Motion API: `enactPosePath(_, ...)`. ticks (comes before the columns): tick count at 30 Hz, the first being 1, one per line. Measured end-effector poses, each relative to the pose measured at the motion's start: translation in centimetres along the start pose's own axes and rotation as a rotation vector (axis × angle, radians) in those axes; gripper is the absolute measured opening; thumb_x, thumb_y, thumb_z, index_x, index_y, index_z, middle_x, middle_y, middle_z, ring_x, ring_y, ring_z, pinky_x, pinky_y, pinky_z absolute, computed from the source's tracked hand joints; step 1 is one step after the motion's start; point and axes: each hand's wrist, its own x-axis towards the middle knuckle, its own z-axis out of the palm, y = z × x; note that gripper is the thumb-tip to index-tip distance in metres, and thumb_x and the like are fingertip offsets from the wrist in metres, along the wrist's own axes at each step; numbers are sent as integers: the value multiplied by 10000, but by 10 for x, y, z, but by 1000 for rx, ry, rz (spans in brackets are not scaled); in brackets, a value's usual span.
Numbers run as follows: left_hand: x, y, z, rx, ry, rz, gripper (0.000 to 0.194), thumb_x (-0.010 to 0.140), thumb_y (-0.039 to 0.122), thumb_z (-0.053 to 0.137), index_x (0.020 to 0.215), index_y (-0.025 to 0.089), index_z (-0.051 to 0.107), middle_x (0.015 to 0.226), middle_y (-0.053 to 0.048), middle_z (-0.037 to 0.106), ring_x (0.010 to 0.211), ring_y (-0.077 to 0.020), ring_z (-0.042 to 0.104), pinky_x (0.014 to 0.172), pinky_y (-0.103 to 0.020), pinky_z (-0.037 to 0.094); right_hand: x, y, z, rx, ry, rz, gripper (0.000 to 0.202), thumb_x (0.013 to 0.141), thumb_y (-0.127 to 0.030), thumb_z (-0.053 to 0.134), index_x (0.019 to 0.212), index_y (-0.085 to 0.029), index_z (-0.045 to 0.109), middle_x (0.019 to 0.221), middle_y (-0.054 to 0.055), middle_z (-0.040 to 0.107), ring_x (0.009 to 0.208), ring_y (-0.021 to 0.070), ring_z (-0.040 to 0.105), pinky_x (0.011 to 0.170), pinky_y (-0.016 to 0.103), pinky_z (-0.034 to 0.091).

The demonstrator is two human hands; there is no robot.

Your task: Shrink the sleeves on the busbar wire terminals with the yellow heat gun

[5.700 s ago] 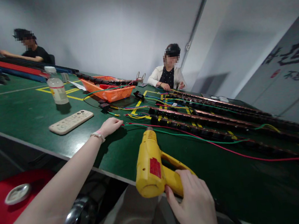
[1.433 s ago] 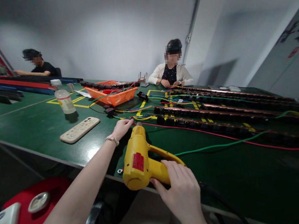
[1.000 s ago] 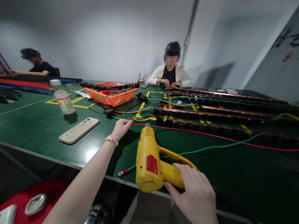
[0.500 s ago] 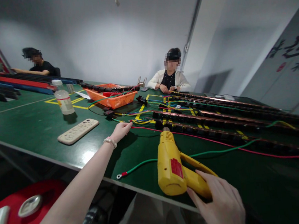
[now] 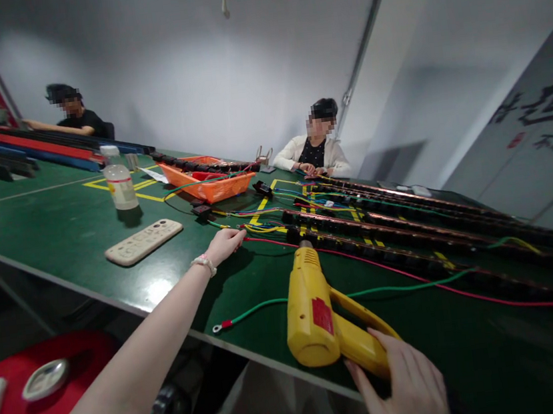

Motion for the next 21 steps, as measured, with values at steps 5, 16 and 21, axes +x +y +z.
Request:
enactPosePath(5, -1, 2, -1, -18, -3, -5, 539, 786, 620, 387, 580, 140, 519, 534, -14, 505, 503, -105, 453, 518, -234, 317, -1, -9, 3, 21, 13, 21, 556, 883, -602, 360, 1094, -117, 531, 978, 84, 595, 927, 215, 516, 838, 353, 376)
enactPosePath(16, -1, 3, 1, 59, -3, 4, 535, 798, 608, 365, 582, 141, 512, 536, -10, 503, 500, -105, 441, 507, -236, 294, 12, -45, 13, 162, 10, -10, 507, 895, -549, 385, 1117, -113, 518, 1017, 85, 580, 977, 205, 487, 887, 347, 358)
enactPosePath(21, -3, 9, 0, 156, 13, 21, 531, 809, 595, 349, 566, 141, 481, 520, 6, 438, 492, -91, 355, 497, -250, 209, 17, -70, 17, 248, 2, -4, 499, 888, -529, 415, 1143, -110, 503, 1056, 93, 570, 1015, 216, 464, 927, 366, 337)
